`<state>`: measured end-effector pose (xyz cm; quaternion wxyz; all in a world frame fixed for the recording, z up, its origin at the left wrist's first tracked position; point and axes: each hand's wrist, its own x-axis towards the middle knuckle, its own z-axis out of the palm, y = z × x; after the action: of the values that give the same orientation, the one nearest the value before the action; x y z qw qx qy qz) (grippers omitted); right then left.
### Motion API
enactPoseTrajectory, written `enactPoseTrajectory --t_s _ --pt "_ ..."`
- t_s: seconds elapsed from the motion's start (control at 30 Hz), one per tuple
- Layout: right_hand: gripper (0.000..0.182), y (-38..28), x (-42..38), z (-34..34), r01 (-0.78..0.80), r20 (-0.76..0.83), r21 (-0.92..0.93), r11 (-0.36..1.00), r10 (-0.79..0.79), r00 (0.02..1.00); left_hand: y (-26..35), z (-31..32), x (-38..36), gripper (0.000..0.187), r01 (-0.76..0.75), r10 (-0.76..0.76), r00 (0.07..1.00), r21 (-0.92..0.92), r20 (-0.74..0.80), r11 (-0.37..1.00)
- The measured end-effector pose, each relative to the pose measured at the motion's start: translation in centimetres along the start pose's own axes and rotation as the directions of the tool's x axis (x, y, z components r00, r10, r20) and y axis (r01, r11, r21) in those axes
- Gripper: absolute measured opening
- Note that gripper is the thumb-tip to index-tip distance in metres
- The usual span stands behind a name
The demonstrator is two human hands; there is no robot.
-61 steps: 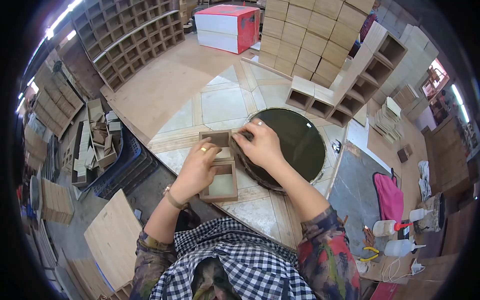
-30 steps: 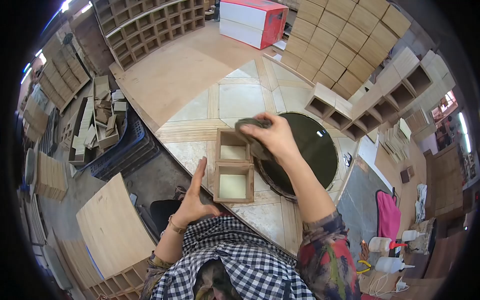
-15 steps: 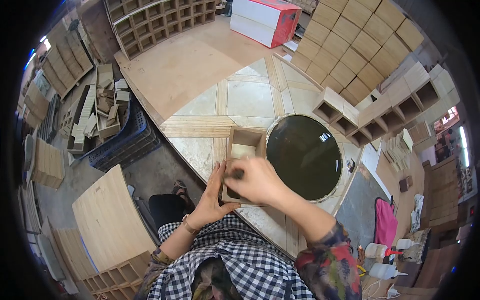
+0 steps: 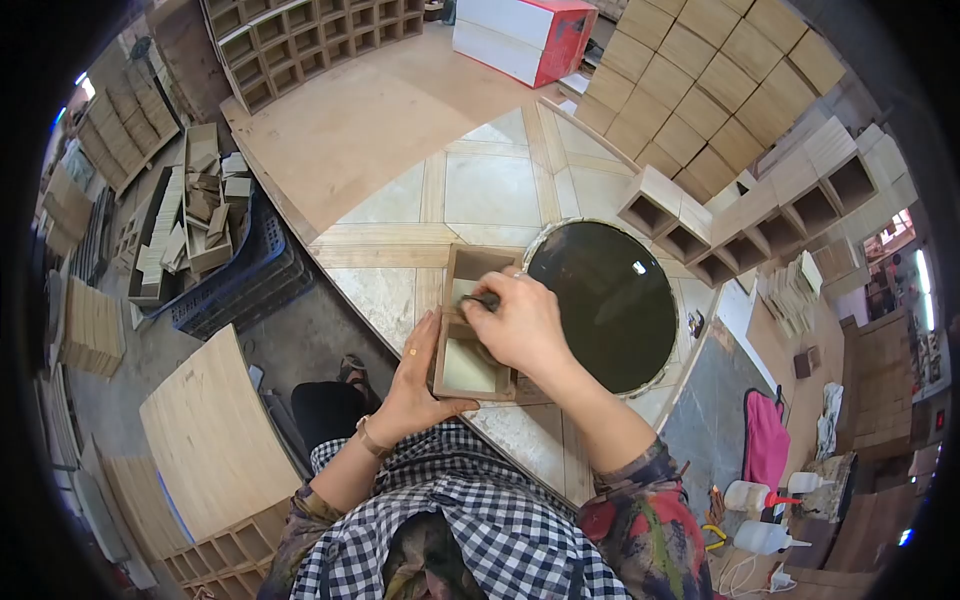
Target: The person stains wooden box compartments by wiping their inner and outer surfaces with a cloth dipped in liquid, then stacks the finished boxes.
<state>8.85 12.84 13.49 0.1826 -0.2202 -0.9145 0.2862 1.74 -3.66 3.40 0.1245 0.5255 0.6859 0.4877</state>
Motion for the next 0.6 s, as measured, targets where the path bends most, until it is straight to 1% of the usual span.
enactPoseTrajectory --t_s 0.03,0.1,0.17,0.23,0.27,0.37,0.4,0.5,0.53,0.6 --pt "0.021 -0.3 0.2 0.7 0.04 -0.018 0.024 0.999 -0.039 0.999 0.0 0.0 0.0 0.119 -0.004 0.004 1.0 0.002 -0.004 1.0" --pt "0.019 -1.7 0.3 1.6 0.072 -0.018 0.054 0.996 -0.071 0.997 0.3 0.0 0.1 0.117 0.005 -0.007 0.999 -0.055 -0.034 0.998" --pt "0.015 -2.0 -0.3 1.6 0.115 -0.01 0.047 0.992 -0.114 0.993 0.4 0.1 0.1 0.114 0.02 -0.025 0.998 -0.088 -0.052 0.996" --pt "0.013 -2.8 -2.1 1.3 0.257 0.073 0.1 0.961 -0.264 0.962 0.1 0.6 -0.1 0.11 0.043 -0.049 0.998 -0.106 -0.048 0.993" --pt "0.013 -3.2 -3.2 1.1 0.285 0.126 0.082 0.955 -0.294 0.948 -0.6 1.0 -0.1 0.104 -0.026 0.019 0.998 -0.105 -0.064 0.994" --pt "0.013 -4.5 -5.2 -0.7 0.334 0.293 0.0 0.942 -0.32 0.901 -0.9 0.9 -0.3 0.104 -0.035 0.033 0.997 -0.028 -0.065 0.999" --pt "0.013 -4.6 -5.5 -1.6 0.321 0.365 -0.08 0.944 -0.272 0.89 -0.2 0.7 -0.2 0.105 0.001 -0.003 0.998 -0.048 -0.055 0.999" --pt "0.015 -3.3 -6.5 -4.2 0.236 0.428 -0.151 0.96 -0.152 0.891 0.8 0.2 0.0 0.108 0.038 -0.04 0.999 -0.064 -0.036 0.997" --pt "0.014 -2.6 -6.7 -5.0 0.185 0.398 -0.154 0.971 -0.11 0.911 0.8 0.2 0.0 0.11 0.037 -0.039 0.999 -0.072 -0.03 0.997" --pt "0.013 -1.2 -6.7 -6.2 0.132 0.331 -0.136 0.982 -0.08 0.94 0.8 0.2 0.0 0.114 0.031 -0.033 0.999 -0.089 -0.019 0.996"
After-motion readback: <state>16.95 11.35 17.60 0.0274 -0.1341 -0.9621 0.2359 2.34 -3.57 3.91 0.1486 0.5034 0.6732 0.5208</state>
